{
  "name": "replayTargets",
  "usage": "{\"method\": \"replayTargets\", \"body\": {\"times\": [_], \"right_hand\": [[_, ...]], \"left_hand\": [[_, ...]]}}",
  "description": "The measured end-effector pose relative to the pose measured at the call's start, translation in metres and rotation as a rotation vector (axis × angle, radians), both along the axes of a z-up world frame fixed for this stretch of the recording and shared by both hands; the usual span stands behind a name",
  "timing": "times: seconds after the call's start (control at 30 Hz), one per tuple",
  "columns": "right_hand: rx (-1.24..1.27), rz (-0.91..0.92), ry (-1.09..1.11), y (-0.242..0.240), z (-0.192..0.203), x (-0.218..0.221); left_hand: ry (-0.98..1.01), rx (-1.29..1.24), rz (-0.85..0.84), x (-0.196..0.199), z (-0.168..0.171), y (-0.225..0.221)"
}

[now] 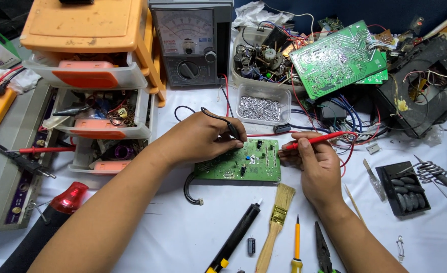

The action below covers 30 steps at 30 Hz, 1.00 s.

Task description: Cleaning a circuit board with a brush and testing components with a multimeter on a repair bench.

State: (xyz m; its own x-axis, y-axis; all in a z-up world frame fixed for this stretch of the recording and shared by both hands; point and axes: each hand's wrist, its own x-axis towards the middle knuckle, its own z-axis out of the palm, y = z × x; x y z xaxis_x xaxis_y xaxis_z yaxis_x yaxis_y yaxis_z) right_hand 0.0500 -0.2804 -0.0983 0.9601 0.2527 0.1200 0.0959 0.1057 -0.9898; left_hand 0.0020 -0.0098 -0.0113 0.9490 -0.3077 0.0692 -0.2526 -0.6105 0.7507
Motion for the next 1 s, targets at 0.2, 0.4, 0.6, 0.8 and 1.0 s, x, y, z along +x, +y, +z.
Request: {"method": "replayTargets", "body": {"times": [0.2, 0.4, 0.6, 0.8, 1.0], "right_hand": [[0.01, 0.001, 0.005, 0.0, -0.002, 0.001], [0.012, -0.001, 0.001, 0.0, -0.002, 0.0], [-0.037, -0.014, -0.033, 0.0, 0.0, -0.001], [-0.209, -0.064, -0.107, -0.004, 0.01, -0.007], [-0.24, -0.064, -0.102, -0.002, 0.007, -0.009]], "left_hand": [[-0.008, 0.004, 0.008, 0.002, 0.0, 0.0], [0.016, 0.019, 0.009, 0.001, 0.001, -0.002], [-0.013, 0.077, 0.01, 0.001, 0.002, -0.003], [0.033, 0.111, 0.037, 0.002, 0.008, -0.005], [0.057, 0.144, 0.044, 0.003, 0.009, -0.008]]}}
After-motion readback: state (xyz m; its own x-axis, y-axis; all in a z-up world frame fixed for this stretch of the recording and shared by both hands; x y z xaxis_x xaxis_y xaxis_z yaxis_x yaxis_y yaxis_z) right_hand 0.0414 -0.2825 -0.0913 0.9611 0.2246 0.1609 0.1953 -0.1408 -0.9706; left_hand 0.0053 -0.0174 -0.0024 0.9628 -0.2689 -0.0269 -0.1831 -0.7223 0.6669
